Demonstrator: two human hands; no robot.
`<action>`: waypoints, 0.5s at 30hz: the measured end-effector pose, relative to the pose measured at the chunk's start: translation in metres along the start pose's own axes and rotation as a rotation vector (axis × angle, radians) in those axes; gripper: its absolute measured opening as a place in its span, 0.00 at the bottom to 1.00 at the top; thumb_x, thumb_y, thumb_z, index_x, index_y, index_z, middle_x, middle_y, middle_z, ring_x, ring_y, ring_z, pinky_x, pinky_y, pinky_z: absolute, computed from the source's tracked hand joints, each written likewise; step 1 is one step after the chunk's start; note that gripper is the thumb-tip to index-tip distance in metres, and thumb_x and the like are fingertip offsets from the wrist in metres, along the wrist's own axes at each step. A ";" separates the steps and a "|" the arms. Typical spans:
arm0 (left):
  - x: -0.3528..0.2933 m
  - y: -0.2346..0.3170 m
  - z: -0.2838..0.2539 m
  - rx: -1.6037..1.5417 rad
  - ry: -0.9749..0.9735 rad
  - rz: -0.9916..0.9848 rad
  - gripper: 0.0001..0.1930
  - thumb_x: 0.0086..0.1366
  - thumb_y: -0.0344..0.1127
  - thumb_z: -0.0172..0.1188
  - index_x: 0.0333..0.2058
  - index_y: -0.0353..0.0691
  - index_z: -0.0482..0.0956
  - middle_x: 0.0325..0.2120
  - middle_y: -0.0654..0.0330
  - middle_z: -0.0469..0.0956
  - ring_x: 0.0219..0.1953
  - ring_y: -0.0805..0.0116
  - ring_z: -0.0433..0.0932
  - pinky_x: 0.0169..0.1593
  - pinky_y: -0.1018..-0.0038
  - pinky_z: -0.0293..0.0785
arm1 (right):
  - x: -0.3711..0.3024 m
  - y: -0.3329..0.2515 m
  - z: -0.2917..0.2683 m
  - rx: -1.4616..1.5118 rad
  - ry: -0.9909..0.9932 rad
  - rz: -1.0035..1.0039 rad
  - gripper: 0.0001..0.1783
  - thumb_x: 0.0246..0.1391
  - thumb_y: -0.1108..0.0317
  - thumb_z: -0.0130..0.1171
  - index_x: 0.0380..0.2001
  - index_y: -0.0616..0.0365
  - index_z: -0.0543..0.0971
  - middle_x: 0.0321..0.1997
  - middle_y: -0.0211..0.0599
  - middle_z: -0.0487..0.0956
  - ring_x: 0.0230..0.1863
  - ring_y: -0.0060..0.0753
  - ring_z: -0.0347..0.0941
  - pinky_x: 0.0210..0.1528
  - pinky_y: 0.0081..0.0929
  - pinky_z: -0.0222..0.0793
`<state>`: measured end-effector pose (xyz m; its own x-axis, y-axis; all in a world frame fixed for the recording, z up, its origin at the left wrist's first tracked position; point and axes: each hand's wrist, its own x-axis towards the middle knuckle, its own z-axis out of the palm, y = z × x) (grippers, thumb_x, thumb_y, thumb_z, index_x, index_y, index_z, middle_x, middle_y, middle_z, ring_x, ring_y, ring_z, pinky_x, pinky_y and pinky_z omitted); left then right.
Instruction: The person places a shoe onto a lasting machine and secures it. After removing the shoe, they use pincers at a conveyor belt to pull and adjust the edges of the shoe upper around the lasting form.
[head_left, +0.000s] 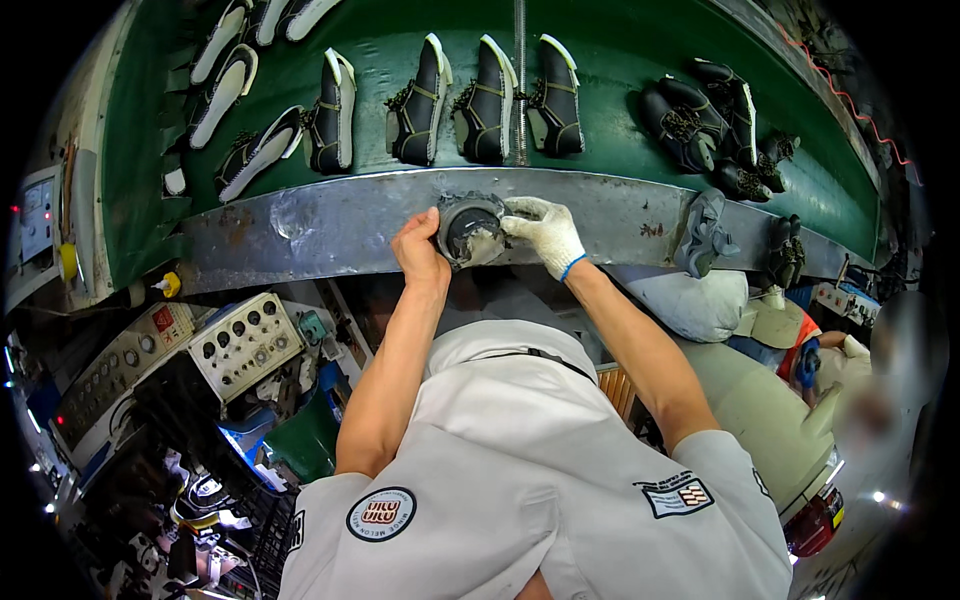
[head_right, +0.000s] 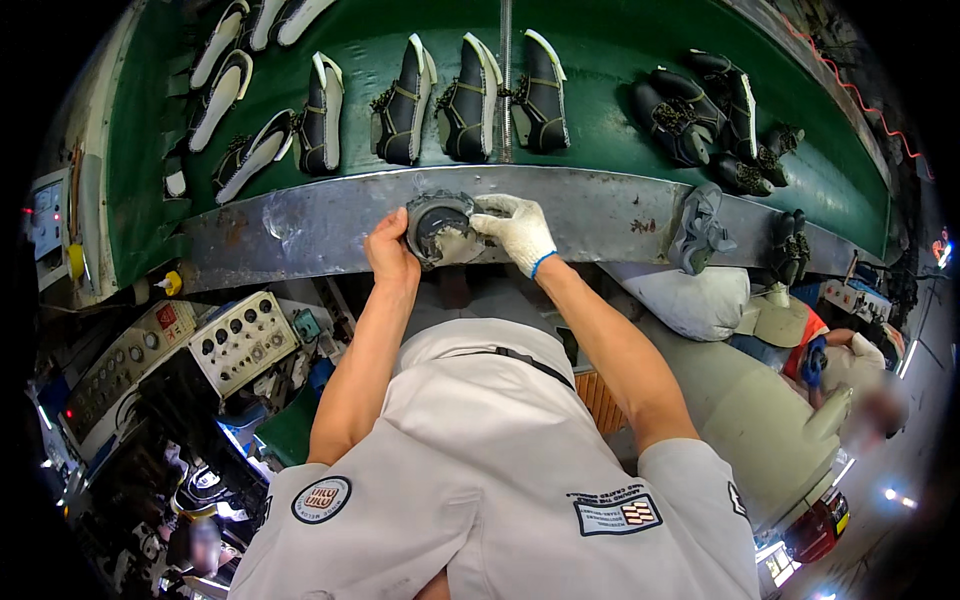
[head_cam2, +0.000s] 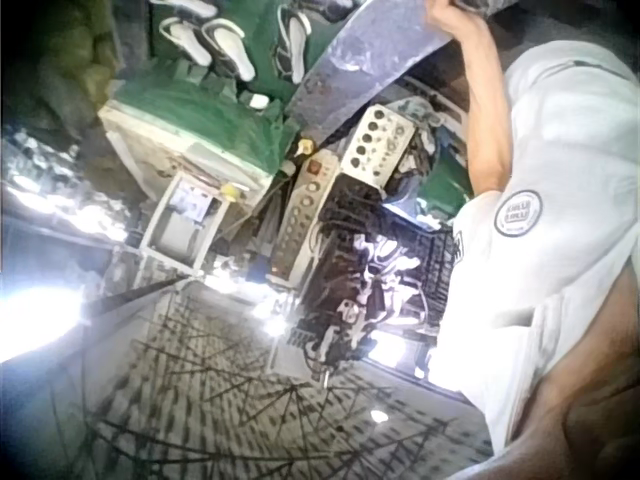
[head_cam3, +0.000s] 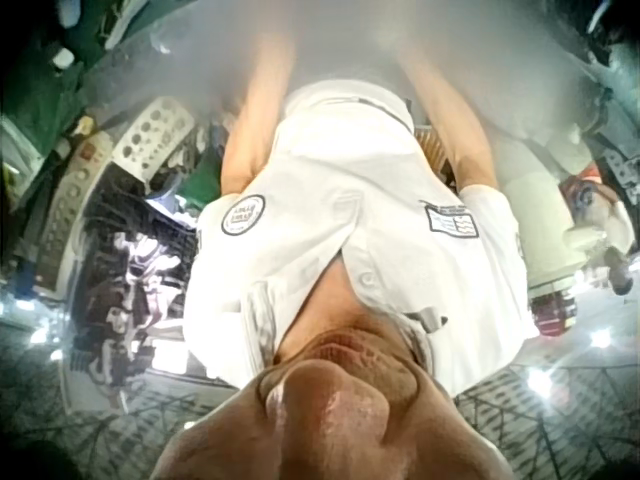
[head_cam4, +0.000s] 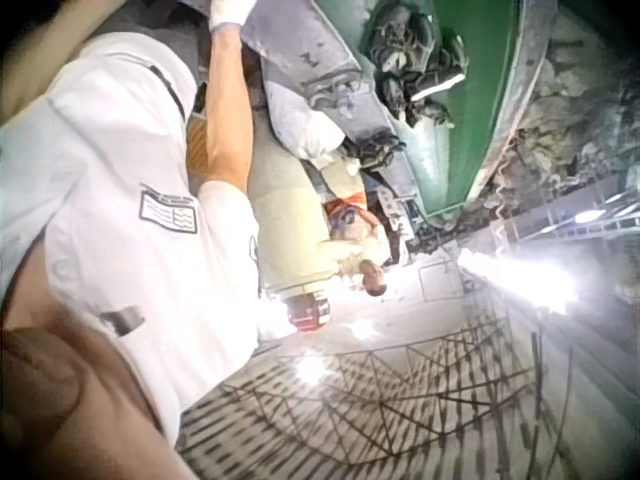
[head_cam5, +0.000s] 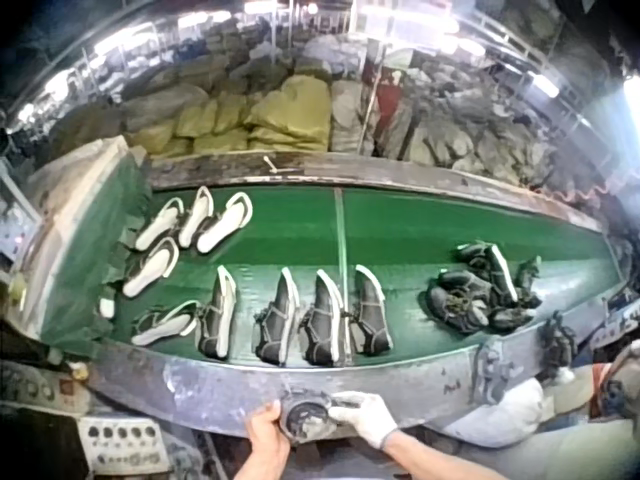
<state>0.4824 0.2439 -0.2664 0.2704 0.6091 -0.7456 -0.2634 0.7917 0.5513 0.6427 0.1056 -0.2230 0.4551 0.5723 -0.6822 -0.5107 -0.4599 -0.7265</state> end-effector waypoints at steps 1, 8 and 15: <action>-0.001 0.001 -0.001 0.004 0.000 -0.010 0.08 0.64 0.27 0.66 0.36 0.25 0.83 0.34 0.55 0.83 0.36 0.66 0.78 0.47 0.72 0.74 | -0.001 0.002 -0.002 0.035 -0.024 0.023 0.23 0.57 0.68 0.69 0.54 0.68 0.81 0.47 0.38 0.85 0.42 0.24 0.80 0.47 0.25 0.77; -0.020 0.015 0.011 0.721 -0.058 0.155 0.16 0.72 0.37 0.61 0.31 0.28 0.84 0.25 0.61 0.82 0.30 0.67 0.78 0.38 0.68 0.73 | 0.007 -0.008 0.032 -0.393 0.225 -0.168 0.22 0.64 0.51 0.63 0.26 0.61 0.83 0.23 0.37 0.81 0.27 0.32 0.78 0.33 0.40 0.69; -0.017 -0.001 0.019 0.991 -0.011 0.322 0.26 0.73 0.45 0.58 0.20 0.29 0.71 0.14 0.54 0.61 0.22 0.71 0.61 0.29 0.62 0.63 | 0.023 0.033 0.040 -0.935 0.304 -0.707 0.20 0.70 0.53 0.51 0.31 0.56 0.82 0.28 0.51 0.81 0.31 0.60 0.78 0.34 0.54 0.72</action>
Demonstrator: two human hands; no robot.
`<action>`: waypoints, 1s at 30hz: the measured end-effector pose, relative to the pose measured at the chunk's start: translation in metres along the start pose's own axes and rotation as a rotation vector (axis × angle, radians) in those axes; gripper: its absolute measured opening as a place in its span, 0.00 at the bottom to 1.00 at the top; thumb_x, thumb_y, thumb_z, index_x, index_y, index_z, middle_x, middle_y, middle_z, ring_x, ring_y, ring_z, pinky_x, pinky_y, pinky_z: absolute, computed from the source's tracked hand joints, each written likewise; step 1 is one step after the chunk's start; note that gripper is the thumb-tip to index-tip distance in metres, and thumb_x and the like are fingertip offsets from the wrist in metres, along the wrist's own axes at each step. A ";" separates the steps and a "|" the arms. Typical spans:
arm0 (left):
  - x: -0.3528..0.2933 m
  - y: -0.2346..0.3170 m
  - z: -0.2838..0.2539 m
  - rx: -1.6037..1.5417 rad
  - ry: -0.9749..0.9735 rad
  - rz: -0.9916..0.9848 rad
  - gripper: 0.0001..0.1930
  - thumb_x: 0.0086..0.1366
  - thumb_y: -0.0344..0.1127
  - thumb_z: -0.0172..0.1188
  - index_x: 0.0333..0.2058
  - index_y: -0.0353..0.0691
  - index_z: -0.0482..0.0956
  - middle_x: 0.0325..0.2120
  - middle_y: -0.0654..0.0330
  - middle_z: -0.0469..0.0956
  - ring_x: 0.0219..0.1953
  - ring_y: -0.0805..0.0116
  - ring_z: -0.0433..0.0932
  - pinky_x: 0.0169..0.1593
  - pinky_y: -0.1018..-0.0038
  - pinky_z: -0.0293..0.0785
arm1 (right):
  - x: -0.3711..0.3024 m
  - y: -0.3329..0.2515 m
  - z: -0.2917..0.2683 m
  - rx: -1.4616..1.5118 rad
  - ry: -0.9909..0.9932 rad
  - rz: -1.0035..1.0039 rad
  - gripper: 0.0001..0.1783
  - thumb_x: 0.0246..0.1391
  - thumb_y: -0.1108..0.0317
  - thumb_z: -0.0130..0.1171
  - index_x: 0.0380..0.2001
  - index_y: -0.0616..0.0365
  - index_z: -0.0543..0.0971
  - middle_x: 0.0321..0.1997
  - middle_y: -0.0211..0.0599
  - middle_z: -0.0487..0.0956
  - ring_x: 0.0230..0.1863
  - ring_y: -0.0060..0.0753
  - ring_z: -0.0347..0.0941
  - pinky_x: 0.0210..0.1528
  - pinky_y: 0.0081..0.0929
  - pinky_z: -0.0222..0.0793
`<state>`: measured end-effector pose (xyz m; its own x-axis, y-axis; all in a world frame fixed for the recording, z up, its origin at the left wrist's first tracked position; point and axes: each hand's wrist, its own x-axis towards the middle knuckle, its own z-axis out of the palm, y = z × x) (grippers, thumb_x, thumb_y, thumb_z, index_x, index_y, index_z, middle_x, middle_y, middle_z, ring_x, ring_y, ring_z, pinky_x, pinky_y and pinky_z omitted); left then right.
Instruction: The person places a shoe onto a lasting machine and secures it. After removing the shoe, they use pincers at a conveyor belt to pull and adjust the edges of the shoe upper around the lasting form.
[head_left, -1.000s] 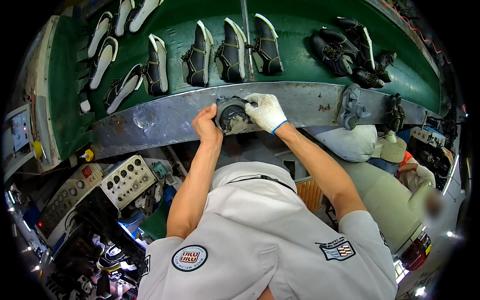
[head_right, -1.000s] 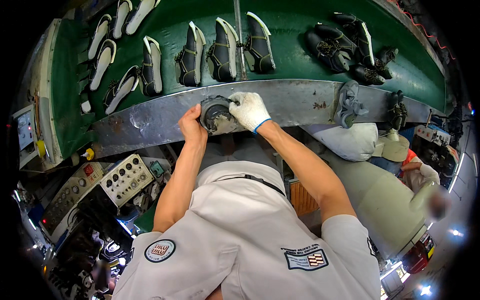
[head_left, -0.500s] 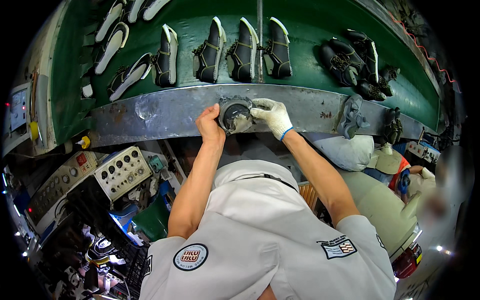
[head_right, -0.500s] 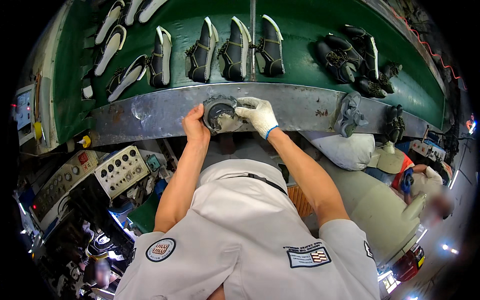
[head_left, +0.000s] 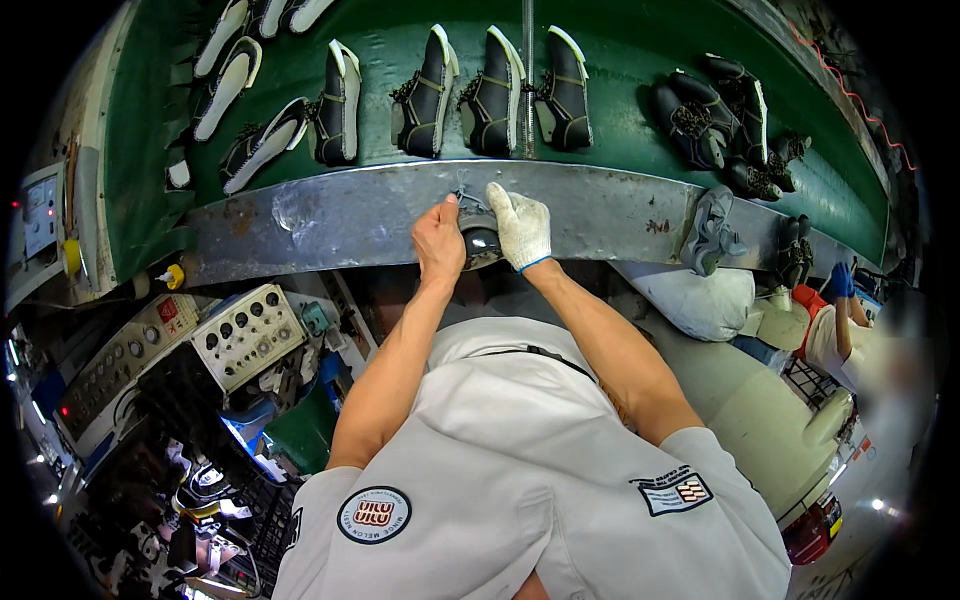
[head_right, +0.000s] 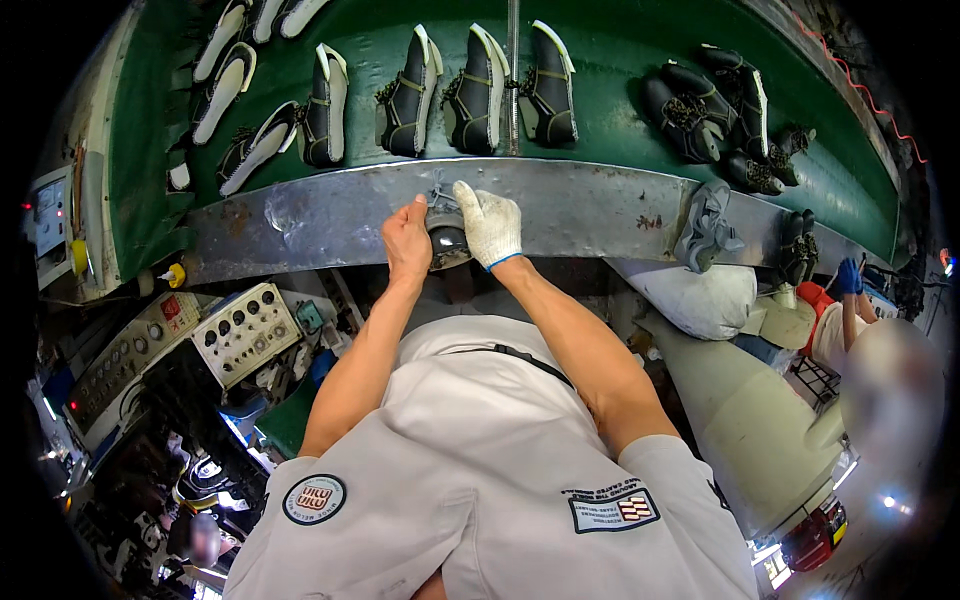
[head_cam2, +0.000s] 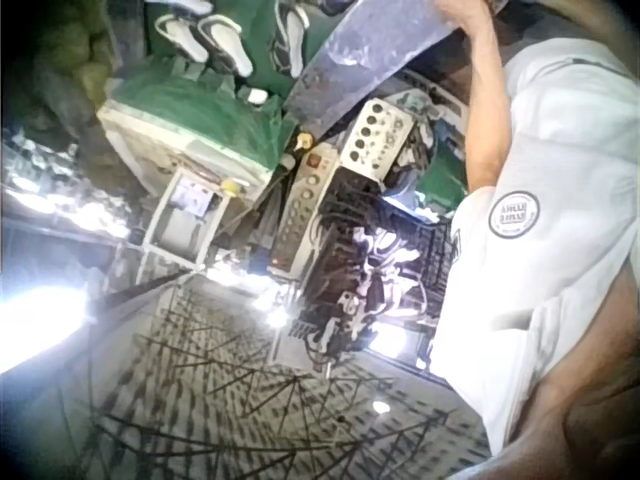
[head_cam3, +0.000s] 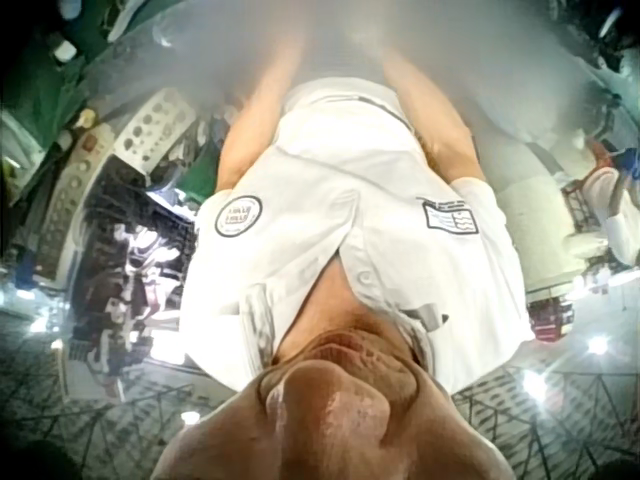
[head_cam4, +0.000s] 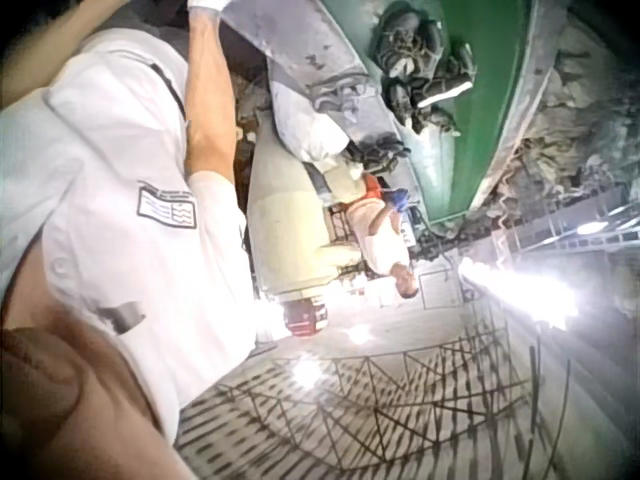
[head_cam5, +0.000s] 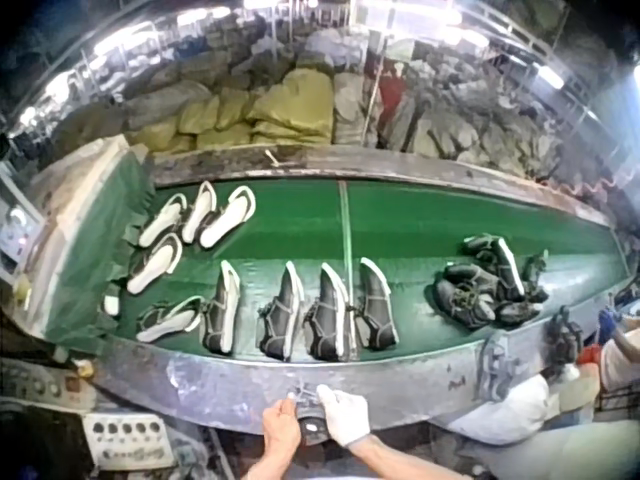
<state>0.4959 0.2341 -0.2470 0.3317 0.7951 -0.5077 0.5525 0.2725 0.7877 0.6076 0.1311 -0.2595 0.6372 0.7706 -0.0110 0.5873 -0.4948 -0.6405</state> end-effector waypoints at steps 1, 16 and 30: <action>-0.002 -0.003 0.001 -0.007 -0.009 -0.001 0.27 0.73 0.45 0.58 0.20 0.29 0.70 0.14 0.55 0.60 0.22 0.71 0.60 0.29 0.62 0.62 | -0.002 0.004 0.002 -0.005 -0.042 0.003 0.21 0.70 0.53 0.51 0.31 0.57 0.82 0.28 0.51 0.81 0.31 0.61 0.78 0.35 0.54 0.71; 0.004 -0.044 0.006 0.113 -0.125 -0.140 0.31 0.69 0.52 0.64 0.16 0.31 0.69 0.15 0.61 0.58 0.23 0.71 0.59 0.29 0.62 0.62 | -0.014 0.027 0.030 0.206 -0.256 0.258 0.28 0.70 0.49 0.49 0.28 0.63 0.82 0.29 0.59 0.80 0.35 0.65 0.77 0.39 0.55 0.68; 0.005 -0.009 0.002 -0.112 -0.078 -0.342 0.31 0.68 0.53 0.67 0.16 0.32 0.72 0.19 0.65 0.68 0.27 0.71 0.61 0.32 0.65 0.64 | -0.001 0.048 0.037 0.612 -0.357 0.753 0.29 0.68 0.45 0.57 0.34 0.64 0.87 0.26 0.51 0.83 0.29 0.44 0.80 0.35 0.40 0.72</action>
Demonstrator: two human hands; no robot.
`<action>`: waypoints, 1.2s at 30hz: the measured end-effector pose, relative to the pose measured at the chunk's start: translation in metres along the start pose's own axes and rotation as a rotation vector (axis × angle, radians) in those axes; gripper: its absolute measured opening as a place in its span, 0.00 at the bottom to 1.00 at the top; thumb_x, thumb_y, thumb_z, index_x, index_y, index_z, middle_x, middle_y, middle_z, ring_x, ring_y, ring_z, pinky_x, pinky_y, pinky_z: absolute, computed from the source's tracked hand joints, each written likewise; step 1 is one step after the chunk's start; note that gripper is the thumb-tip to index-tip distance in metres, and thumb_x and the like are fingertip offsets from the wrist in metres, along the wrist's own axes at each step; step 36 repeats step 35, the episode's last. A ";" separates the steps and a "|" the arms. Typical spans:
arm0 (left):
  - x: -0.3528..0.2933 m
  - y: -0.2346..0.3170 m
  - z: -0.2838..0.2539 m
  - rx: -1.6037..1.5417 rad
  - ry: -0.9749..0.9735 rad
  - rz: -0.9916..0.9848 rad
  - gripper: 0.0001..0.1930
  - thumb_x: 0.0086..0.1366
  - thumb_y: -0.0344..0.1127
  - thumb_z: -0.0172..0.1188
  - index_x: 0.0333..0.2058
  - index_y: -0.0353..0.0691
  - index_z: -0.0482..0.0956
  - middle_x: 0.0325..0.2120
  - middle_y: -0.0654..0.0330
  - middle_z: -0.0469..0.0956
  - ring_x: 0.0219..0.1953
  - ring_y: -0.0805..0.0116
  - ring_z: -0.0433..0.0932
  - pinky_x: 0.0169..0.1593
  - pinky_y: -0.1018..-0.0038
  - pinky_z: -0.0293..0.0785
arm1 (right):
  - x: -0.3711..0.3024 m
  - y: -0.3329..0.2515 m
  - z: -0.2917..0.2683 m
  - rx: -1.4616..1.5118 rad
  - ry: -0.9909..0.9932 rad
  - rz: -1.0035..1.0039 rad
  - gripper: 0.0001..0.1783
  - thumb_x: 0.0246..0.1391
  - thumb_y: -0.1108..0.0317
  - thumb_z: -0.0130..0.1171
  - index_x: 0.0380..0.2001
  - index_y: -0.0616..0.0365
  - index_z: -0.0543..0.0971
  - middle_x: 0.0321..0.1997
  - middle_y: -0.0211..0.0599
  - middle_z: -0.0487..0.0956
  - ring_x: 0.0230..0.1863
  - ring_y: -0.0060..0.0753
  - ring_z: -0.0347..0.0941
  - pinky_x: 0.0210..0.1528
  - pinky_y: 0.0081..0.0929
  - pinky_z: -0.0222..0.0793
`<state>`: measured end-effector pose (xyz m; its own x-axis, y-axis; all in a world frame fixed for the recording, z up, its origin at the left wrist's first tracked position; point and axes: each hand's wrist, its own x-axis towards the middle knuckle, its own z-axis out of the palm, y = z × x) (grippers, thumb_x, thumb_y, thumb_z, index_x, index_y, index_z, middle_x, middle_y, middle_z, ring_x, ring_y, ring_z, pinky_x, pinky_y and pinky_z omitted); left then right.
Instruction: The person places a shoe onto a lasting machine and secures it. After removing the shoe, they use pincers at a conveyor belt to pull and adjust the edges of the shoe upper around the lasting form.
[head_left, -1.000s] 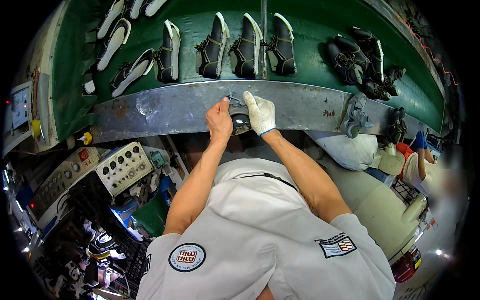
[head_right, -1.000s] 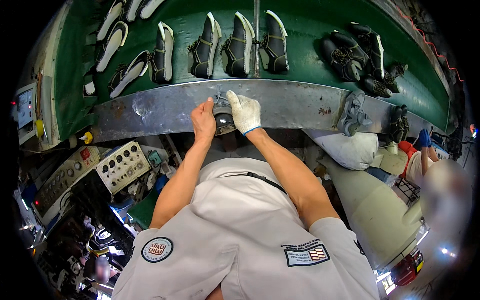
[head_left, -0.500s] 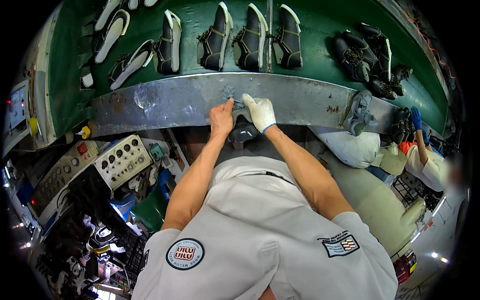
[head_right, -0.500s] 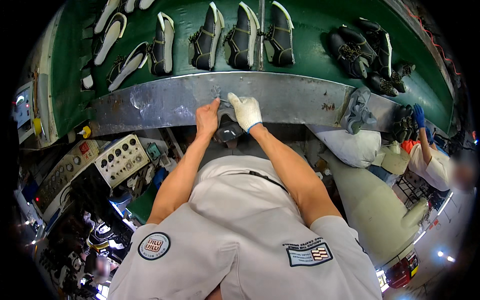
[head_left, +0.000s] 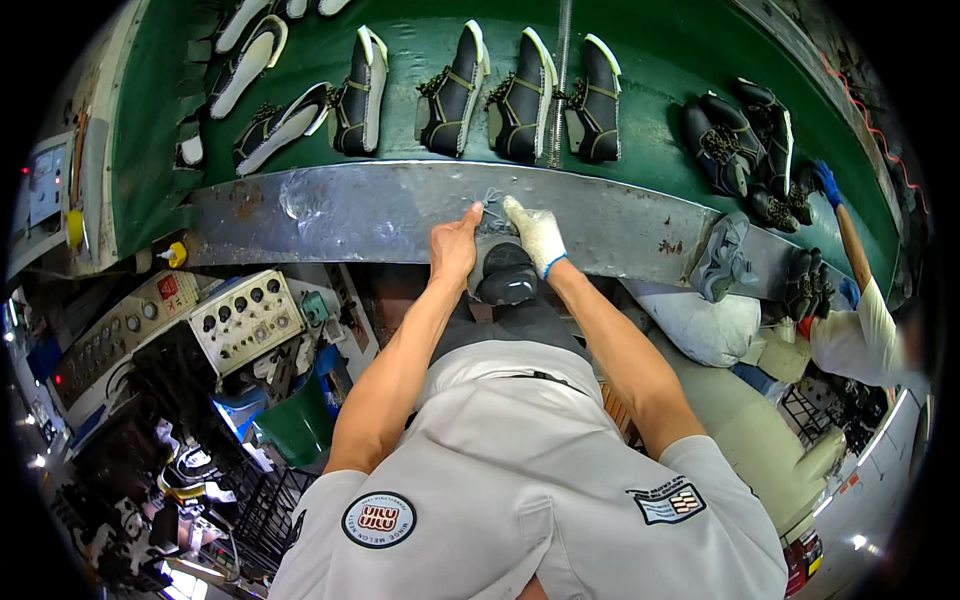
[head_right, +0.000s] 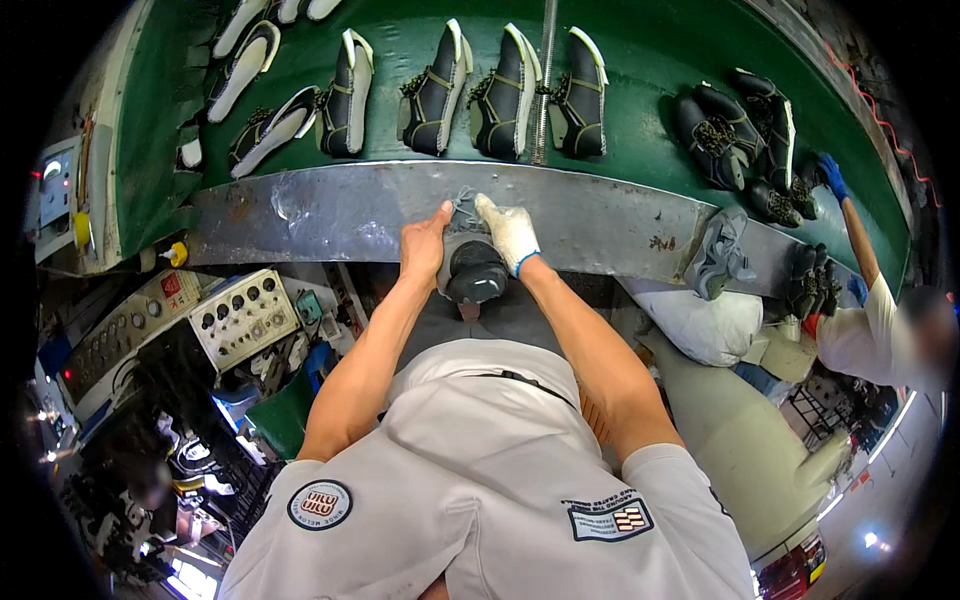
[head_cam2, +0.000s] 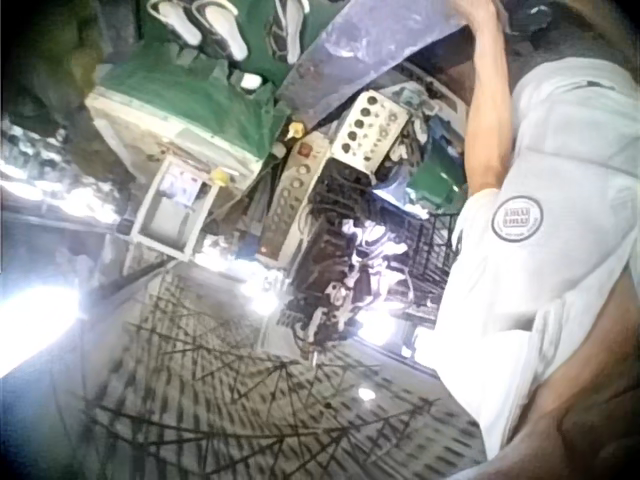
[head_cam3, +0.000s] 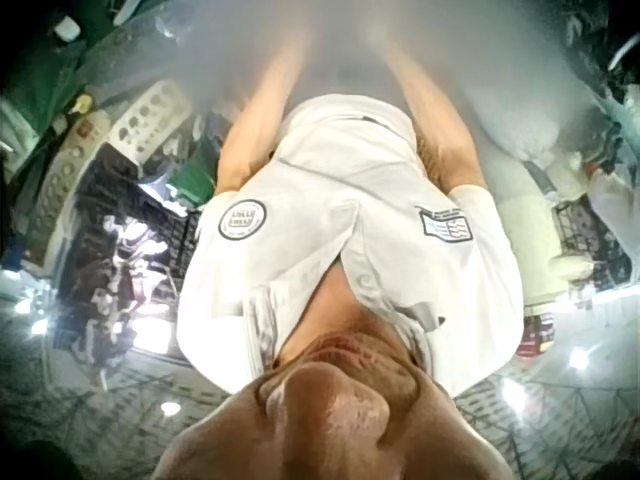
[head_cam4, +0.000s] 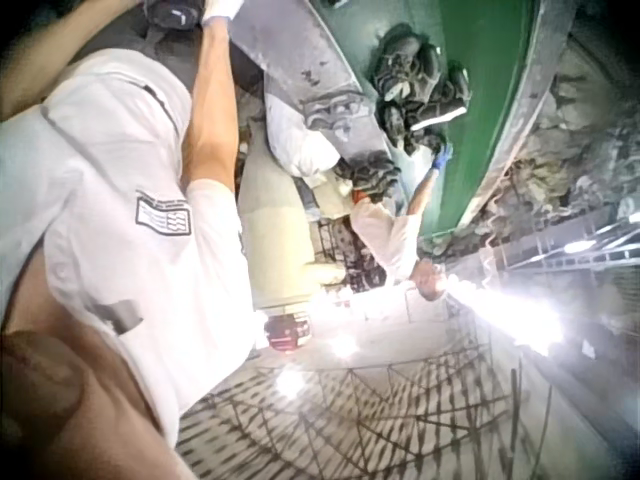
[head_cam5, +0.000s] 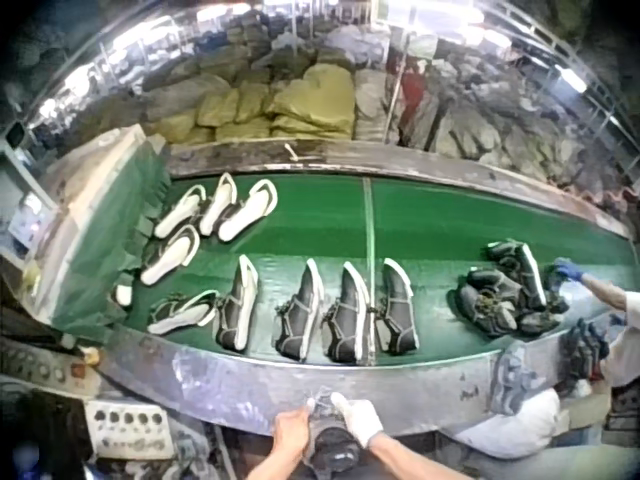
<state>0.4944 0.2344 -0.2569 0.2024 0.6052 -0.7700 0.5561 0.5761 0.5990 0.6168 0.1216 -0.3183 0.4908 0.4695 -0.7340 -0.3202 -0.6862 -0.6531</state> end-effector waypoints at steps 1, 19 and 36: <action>-0.011 0.009 -0.004 -0.042 0.013 0.001 0.31 0.68 0.54 0.67 0.16 0.34 0.72 0.19 0.66 0.68 0.27 0.71 0.61 0.32 0.65 0.64 | -0.002 -0.008 -0.003 0.108 -0.051 0.070 0.29 0.69 0.44 0.56 0.36 0.64 0.87 0.25 0.48 0.83 0.29 0.40 0.80 0.35 0.39 0.73; -0.228 0.097 -0.122 -1.349 -0.094 0.163 0.40 0.74 0.63 0.49 0.61 0.24 0.70 0.58 0.47 0.77 0.59 0.50 0.76 0.66 0.54 0.68 | -0.135 -0.156 0.074 1.158 -1.060 -0.009 0.26 0.71 0.48 0.48 0.57 0.59 0.74 0.48 0.41 0.81 0.51 0.42 0.80 0.57 0.42 0.78; -0.503 -0.251 -0.226 -0.828 1.034 0.632 0.12 0.65 0.29 0.66 0.21 0.35 0.80 0.22 0.66 0.76 0.27 0.78 0.71 0.33 0.78 0.66 | -0.388 -0.011 0.160 -0.504 -0.733 -1.853 0.39 0.37 0.60 0.77 0.53 0.65 0.75 0.51 0.53 0.79 0.53 0.57 0.76 0.56 0.47 0.74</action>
